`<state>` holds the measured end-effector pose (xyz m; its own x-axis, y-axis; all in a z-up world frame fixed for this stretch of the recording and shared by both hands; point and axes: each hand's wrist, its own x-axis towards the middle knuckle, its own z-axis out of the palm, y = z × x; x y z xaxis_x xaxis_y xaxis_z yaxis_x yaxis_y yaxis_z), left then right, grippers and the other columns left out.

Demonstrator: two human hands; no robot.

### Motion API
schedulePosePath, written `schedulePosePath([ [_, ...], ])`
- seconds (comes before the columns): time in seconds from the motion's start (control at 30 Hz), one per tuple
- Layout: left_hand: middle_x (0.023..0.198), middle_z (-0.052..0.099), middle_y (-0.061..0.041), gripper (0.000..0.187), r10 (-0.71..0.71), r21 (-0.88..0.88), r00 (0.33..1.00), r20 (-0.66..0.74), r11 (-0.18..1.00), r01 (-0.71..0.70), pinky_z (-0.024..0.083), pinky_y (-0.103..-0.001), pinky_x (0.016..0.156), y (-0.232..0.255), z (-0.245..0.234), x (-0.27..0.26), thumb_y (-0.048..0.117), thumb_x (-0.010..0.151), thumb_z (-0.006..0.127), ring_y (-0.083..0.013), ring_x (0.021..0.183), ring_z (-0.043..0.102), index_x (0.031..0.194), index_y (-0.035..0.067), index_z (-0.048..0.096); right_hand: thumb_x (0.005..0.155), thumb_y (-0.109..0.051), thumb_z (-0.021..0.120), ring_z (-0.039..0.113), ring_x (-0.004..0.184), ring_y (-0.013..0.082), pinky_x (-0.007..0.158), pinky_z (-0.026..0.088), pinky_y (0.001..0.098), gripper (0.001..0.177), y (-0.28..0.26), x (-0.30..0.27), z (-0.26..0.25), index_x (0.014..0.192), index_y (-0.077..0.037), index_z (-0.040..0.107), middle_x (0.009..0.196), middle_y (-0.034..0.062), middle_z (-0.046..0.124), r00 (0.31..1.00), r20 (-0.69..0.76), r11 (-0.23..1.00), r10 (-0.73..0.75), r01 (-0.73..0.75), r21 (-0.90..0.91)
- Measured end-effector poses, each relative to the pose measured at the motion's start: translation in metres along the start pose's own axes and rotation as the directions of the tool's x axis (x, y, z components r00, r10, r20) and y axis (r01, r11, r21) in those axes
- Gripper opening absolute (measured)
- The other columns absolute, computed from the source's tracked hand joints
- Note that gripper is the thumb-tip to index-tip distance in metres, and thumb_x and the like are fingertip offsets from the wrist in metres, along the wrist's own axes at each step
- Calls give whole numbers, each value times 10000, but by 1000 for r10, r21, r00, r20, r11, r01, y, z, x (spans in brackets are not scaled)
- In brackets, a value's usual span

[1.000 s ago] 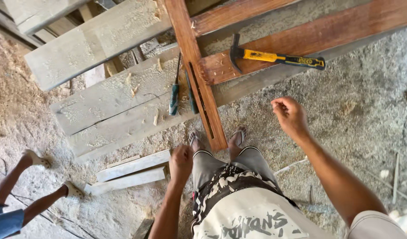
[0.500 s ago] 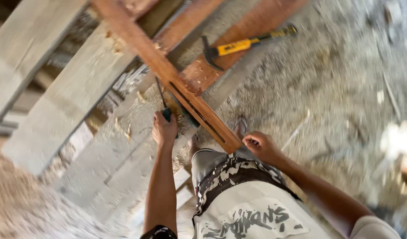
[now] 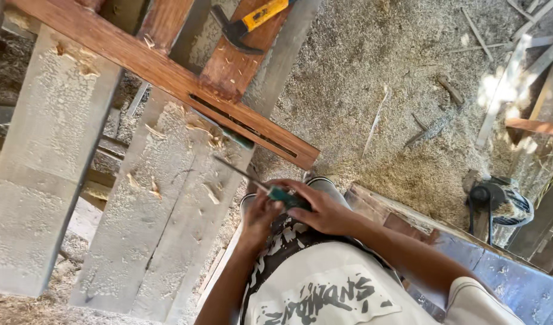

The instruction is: The person uses a chisel and hammer to carve a groove into a wooden frame. They repeatedly strike the chisel to remove wood shavings and then clear the groove by hand.

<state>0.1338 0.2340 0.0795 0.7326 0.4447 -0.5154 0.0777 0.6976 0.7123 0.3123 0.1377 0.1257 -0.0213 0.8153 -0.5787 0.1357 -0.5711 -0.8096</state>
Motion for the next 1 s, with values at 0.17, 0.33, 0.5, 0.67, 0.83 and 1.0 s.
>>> schedulePosePath([
  [0.17, 1022, 705, -121, 214, 133, 632, 990, 45, 763, -132, 600, -422, 769, -11, 52, 0, 247, 983, 642, -257, 910, 722, 1056, 46, 650, 960, -199, 683, 717, 927, 213, 745, 580, 341, 578, 36, -59, -15, 1495, -100, 488, 1186, 120, 723, 942, -288, 982, -171, 140, -127],
  [0.33, 930, 684, -130, 116, 562, 749, 777, 285, 376, -546, 550, -428, 801, -36, 105, -12, 148, 953, 695, -302, 893, 670, 972, 43, 651, 876, -284, 737, 700, 785, 214, 693, 542, 357, 615, 107, -118, -32, 1465, -196, 582, 988, 121, 780, 882, -377, 927, 283, -352, -128],
  [0.5, 992, 675, -141, 224, 503, 735, 700, 507, 172, -656, 514, -475, 894, -80, 141, 2, 244, 1026, 591, -321, 950, 651, 1024, 30, 659, 959, -271, 737, 675, 900, 163, 738, 545, 324, 459, 163, -154, -25, 1342, -44, 629, 1071, 107, 711, 869, -433, 961, -238, 146, -236],
  [0.67, 915, 691, -93, 378, 272, 821, 791, 548, 3, -570, 477, -506, 954, -88, 149, 57, 430, 1048, 510, -289, 912, 661, 948, 110, 686, 963, -206, 649, 595, 650, 126, 571, 483, 305, 297, 148, -142, -54, 1223, -66, 681, 786, 60, 652, 945, -327, 998, 6, -26, -56],
  [0.83, 882, 693, -95, 331, 258, 804, 785, 563, 48, -593, 473, -481, 844, -82, 131, 76, 411, 1003, 555, -290, 857, 663, 938, 113, 682, 975, -140, 610, 601, 603, 145, 550, 487, 315, 162, 101, -120, -57, 1093, -70, 697, 708, 66, 612, 949, -303, 996, 83, -66, 66],
  [1.0, 813, 665, -102, 315, 329, 776, 780, 533, 177, -605, 496, -479, 854, -74, 114, 97, 382, 1003, 610, -301, 815, 654, 855, 105, 631, 957, -137, 614, 608, 621, 170, 566, 487, 332, 154, 73, -97, -68, 1073, -55, 673, 740, 74, 600, 941, -330, 995, 78, -96, -39],
])
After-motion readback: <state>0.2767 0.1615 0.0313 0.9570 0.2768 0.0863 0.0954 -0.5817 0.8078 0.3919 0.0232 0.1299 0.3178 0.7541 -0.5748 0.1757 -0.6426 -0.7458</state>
